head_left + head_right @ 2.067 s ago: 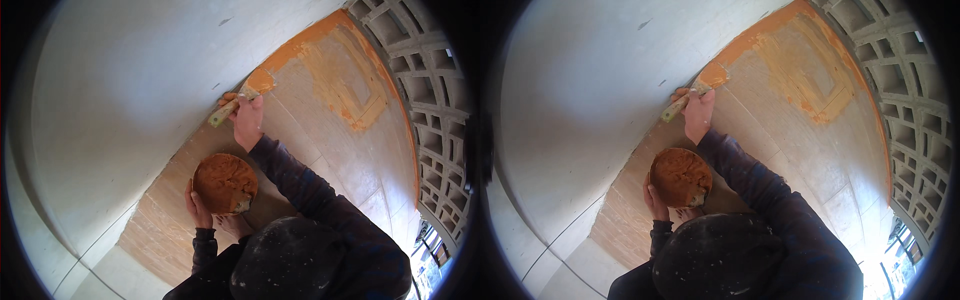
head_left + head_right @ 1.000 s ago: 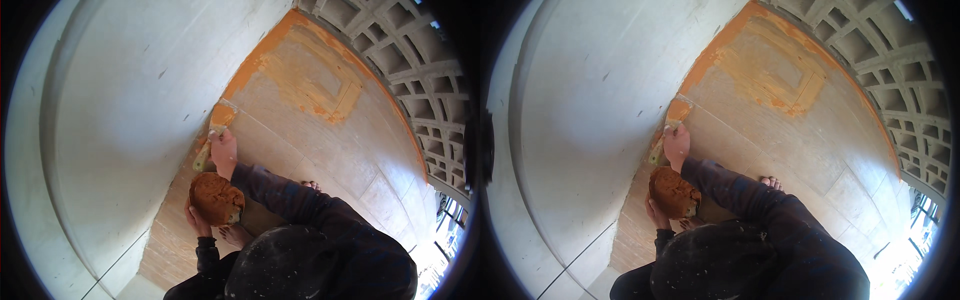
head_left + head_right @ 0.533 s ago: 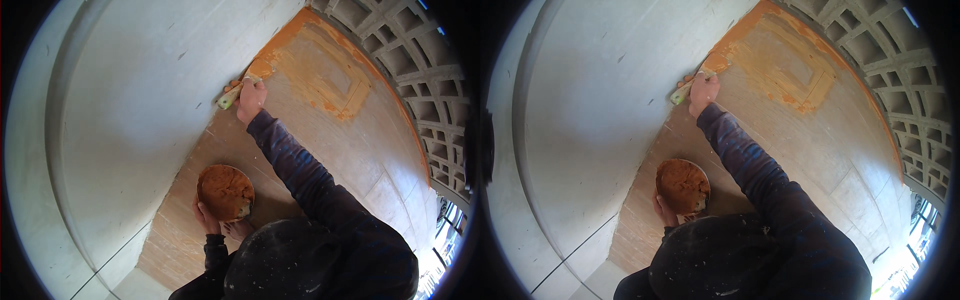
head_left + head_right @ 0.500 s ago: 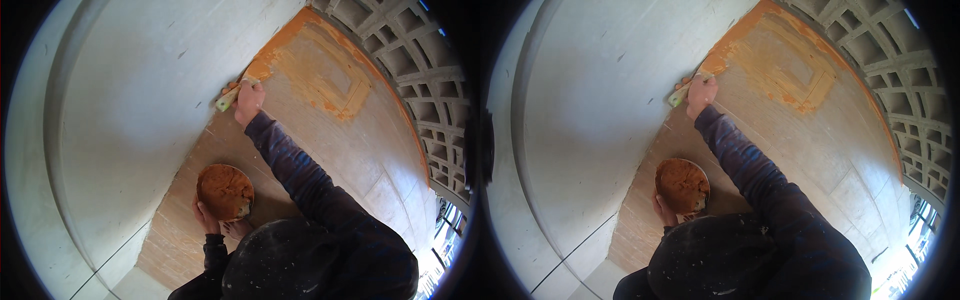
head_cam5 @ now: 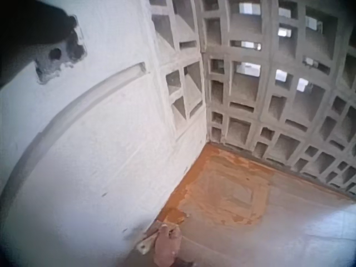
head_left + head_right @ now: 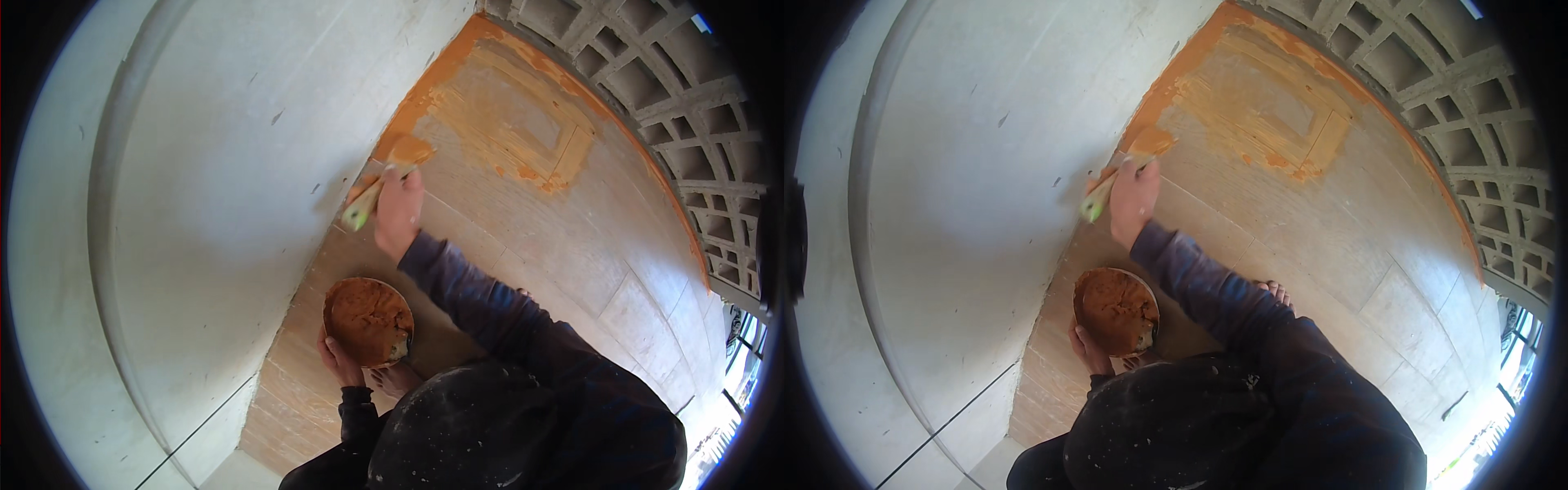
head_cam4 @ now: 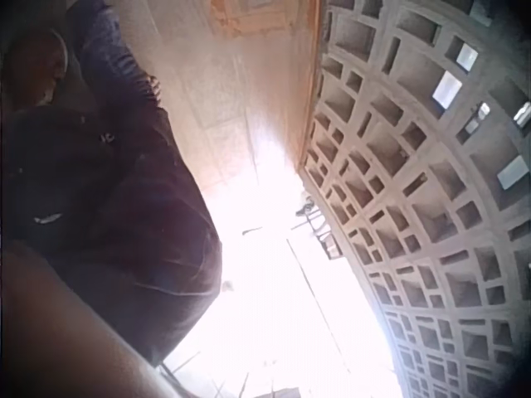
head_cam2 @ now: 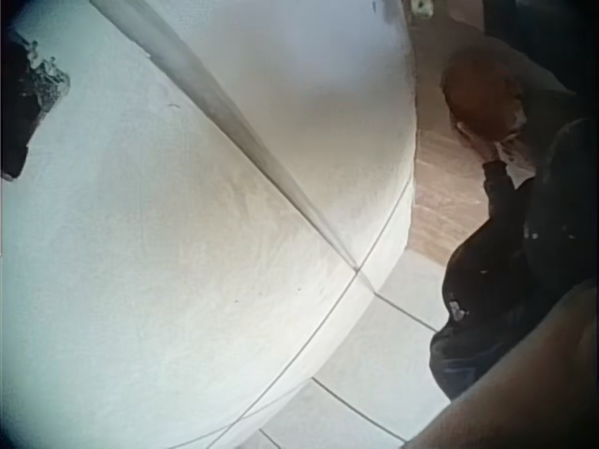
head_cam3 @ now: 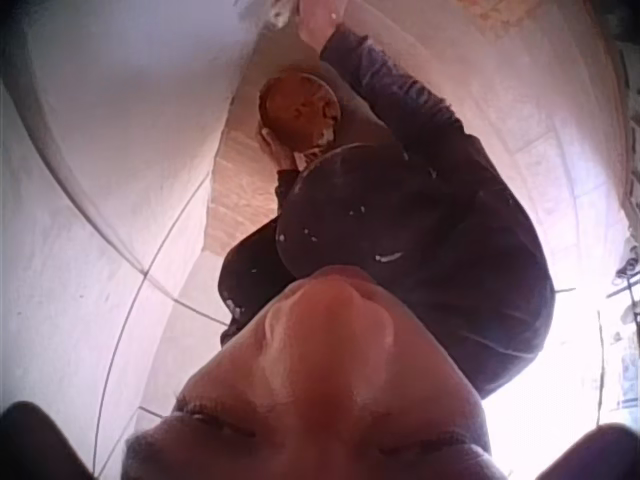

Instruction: The person applies brown grout to the joint between floor tiles and a wall using a putty knife. They scoop the material from a small container and spread it along the seam, smoothing parts of the application by hand.

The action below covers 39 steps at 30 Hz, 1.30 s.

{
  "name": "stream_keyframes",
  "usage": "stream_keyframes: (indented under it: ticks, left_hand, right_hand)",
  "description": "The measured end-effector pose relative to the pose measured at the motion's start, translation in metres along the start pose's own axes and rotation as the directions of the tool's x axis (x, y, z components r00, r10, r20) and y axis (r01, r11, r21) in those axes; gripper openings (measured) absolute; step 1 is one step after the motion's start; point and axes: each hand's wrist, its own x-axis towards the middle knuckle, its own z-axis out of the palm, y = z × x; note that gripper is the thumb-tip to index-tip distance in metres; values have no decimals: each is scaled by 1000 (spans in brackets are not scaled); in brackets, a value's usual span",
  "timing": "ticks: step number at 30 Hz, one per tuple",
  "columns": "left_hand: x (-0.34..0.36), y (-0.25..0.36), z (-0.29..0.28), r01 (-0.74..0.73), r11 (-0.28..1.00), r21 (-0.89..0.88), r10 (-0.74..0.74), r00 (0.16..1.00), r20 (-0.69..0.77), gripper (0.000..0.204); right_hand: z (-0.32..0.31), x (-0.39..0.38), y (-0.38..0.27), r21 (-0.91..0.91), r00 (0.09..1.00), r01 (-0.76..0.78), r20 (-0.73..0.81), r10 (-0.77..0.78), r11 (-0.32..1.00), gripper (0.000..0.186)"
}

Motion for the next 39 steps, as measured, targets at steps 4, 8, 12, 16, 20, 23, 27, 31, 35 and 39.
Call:
stream_keyframes:
  ticks: [4,8,12,16,20,23,27,31,35,39]
  left_hand:
    - [0,-3,-4,-7,999,-31,7,1000,26,48]
    - [-2,2,-2,10,1000,-16,-10,1000,27,49]
    - [-6,10,0,-13,1000,15,12,999,33,49]
    - [-7,1,-3,-11,999,-43,12,1000,29,47]
    - [-3,3,3,-66,998,-1,66,998,-1,45]
    - [1,1,-1,-127,991,49,128,991,-31,45]
    - [5,-7,-4,-50,991,-124,47,998,-31,44]
    - [5,14,-1,248,870,-427,-168,962,216,49]
    - [18,24,-5,283,830,-481,-147,942,302,49]
    - [44,24,13,190,898,-397,-71,952,297,45]
  right_hand:
    - [13,60,-37,-8,997,72,3,-72,997,9]
    - [26,78,-42,74,993,-74,-83,80,995,13]
    - [26,78,-31,143,988,-124,-70,135,982,13]
    - [15,52,-10,163,961,-264,-40,273,951,13]
    - [0,2,9,52,907,-419,-34,421,907,21]
    - [-22,-29,31,-54,802,-593,52,595,803,27]
    - [-66,-65,1,-246,640,-702,197,743,669,17]
    - [-112,-65,-91,-612,633,-503,219,742,610,28]
    - [-121,-78,-134,-983,690,-37,103,716,177,36]
    - [-135,-66,-118,-694,494,719,463,736,-46,41]
